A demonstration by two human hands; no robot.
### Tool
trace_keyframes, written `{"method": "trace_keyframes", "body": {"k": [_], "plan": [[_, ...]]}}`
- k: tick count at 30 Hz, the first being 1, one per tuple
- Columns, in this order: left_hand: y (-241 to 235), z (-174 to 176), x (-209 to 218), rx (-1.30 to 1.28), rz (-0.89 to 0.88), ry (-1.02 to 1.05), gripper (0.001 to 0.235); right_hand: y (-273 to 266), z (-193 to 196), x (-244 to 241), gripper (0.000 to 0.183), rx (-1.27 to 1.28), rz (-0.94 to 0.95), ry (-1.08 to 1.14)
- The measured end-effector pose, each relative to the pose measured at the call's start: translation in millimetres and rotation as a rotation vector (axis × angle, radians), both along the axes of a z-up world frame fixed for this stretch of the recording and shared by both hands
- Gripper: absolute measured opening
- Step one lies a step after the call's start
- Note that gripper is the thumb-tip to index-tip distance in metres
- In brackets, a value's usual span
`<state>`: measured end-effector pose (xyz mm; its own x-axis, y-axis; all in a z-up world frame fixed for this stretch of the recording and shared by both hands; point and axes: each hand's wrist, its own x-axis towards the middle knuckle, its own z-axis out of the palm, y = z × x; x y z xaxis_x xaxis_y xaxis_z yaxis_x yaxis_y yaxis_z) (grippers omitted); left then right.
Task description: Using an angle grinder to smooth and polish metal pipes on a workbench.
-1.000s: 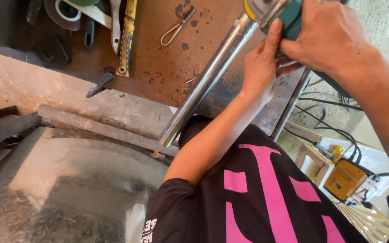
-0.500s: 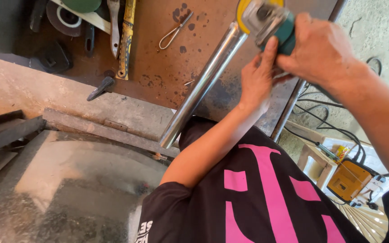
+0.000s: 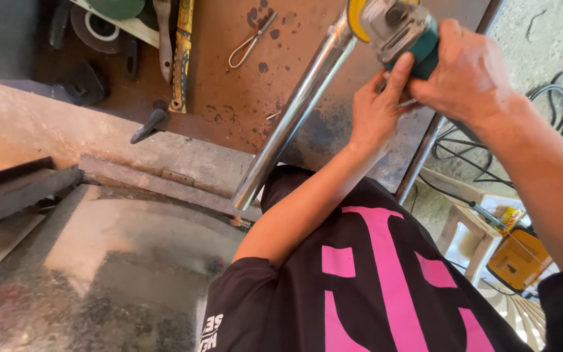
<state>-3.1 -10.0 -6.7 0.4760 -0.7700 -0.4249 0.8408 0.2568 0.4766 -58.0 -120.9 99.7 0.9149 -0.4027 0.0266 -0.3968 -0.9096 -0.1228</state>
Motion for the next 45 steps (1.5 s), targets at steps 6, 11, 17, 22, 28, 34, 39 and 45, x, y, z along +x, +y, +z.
{"method": "trace_keyframes", "body": {"k": [6,11,17,22,28,34,39,45], "plan": [[16,19,1,0.041,-0.006,0.003,0.059,7,5,3,0.049,0.033,-0.026,0.103],[1,11,2,0.024,0.007,-0.029,0.063,-2,4,2,0.052,0.033,-0.014,0.017],[15,29,12,0.045,-0.003,-0.012,0.066,6,17,17,0.049,0.078,-0.078,0.147],[5,42,32,-0.037,-0.021,0.027,0.070,0,29,31,0.047,0.008,-0.041,0.108],[18,24,26,0.060,0.011,-0.008,0.079,22,38,50,0.054,0.034,-0.119,0.277],[10,49,47,-0.018,-0.009,0.020,0.077,32,70,76,0.060,0.057,-0.239,0.284],[20,46,38,0.000,0.056,0.065,0.075,31,61,76,0.059,0.004,-0.160,0.417],[11,58,48,-0.001,0.091,0.100,0.072,47,90,104,0.061,-0.009,-0.218,0.430]]}}
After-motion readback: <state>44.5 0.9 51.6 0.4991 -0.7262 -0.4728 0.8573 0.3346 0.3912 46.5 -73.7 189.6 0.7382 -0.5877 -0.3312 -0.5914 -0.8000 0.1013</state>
